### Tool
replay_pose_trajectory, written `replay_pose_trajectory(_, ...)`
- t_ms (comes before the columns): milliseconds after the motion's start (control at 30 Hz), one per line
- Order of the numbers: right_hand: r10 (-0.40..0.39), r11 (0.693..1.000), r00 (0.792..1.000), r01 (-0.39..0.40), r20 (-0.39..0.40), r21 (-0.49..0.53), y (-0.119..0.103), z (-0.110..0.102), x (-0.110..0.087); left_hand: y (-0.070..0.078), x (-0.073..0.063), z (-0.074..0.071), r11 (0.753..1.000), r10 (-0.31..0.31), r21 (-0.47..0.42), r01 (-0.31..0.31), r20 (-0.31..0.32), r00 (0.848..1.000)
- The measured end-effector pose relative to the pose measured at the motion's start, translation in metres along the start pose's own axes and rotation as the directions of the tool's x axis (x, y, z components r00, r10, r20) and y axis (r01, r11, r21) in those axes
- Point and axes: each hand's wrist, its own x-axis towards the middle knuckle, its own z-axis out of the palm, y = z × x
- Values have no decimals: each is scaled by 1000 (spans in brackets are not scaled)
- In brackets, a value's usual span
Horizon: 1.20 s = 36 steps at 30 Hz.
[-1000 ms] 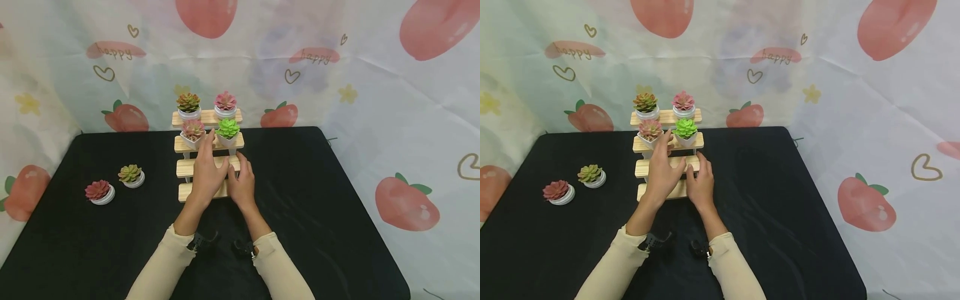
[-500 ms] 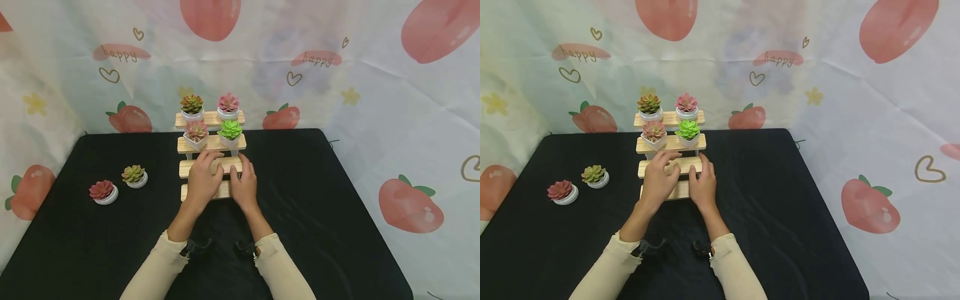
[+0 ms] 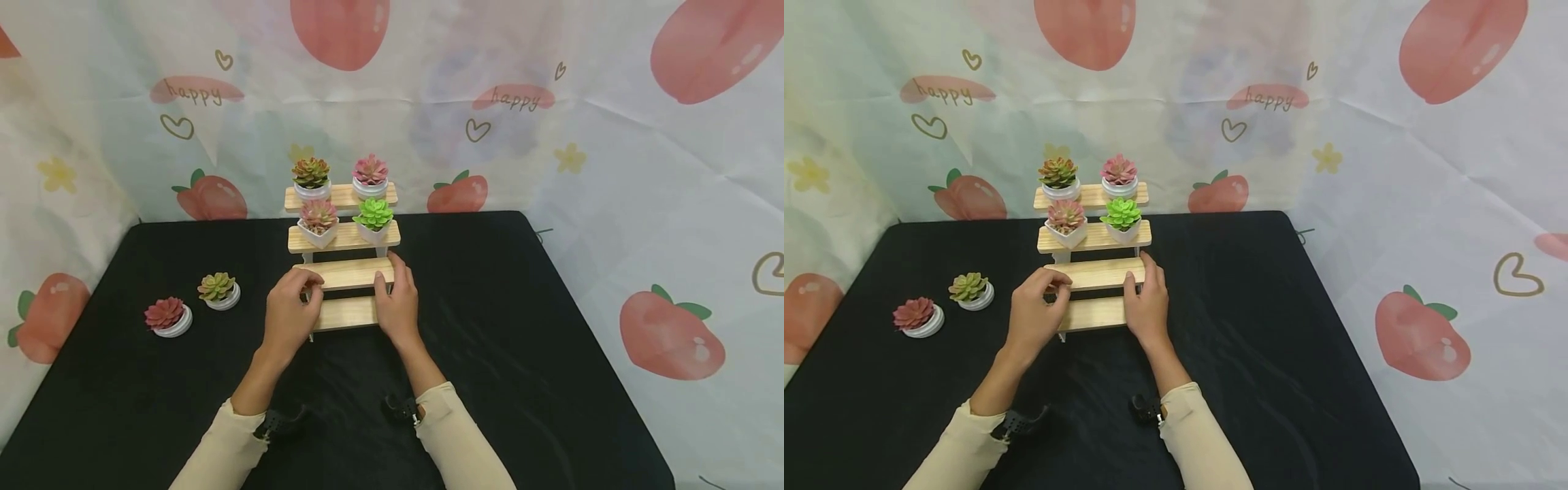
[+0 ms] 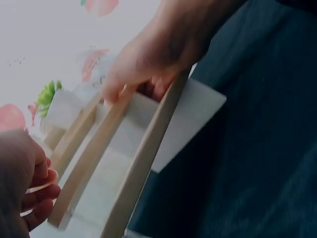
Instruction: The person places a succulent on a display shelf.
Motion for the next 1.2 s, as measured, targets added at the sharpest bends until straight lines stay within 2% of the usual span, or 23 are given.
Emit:
replay_pose_trajectory(133, -2, 1000, 1000, 2, 1, 0, 1, -1, 1, -9, -6, -10, 1000, 12, -3, -12, -13, 1000)
replay_pose_trajectory(233, -4, 1000, 1000, 4, -2, -1, 2, -1, 1, -15, -11, -16, 1000, -1, 7, 2, -14, 1000)
replay_pose_trajectory(400, -3, 1000, 1000, 3, -1, 6, 2, -2, 2, -26, -20, -29, 998, -61, 18, 61, -25, 998)
replay_pose_trajectory(533, 6, 1000, 1000, -6, 0, 21, 1, -2, 1, -39, -28, -43, 989, -134, 56, 134, -17, 991)
replay_pose_trajectory(700, 10, 1000, 1000, -10, 6, 27, 1, 0, -1, -57, -37, -71, 965, -208, 159, 210, -31, 978)
replay_pose_trajectory(833, 4, 1000, 1000, -4, 6, 22, 0, 1, 0, -71, -37, -100, 945, -233, 209, 251, -107, 966)
replay_pose_trajectory(967, -4, 1000, 1000, 4, 0, 30, 0, 1, -1, -89, -38, -124, 918, -268, 249, 310, -187, 945)
replay_pose_trajectory(1100, 2, 1000, 1000, -2, 1, 22, 0, 0, -2, -107, -44, -139, 900, -290, 259, 350, -244, 925)
replay_pose_trajectory(1200, 2, 1000, 1000, -3, 9, 13, 0, -1, -2, -117, -50, -146, 888, -317, 260, 380, -253, 914)
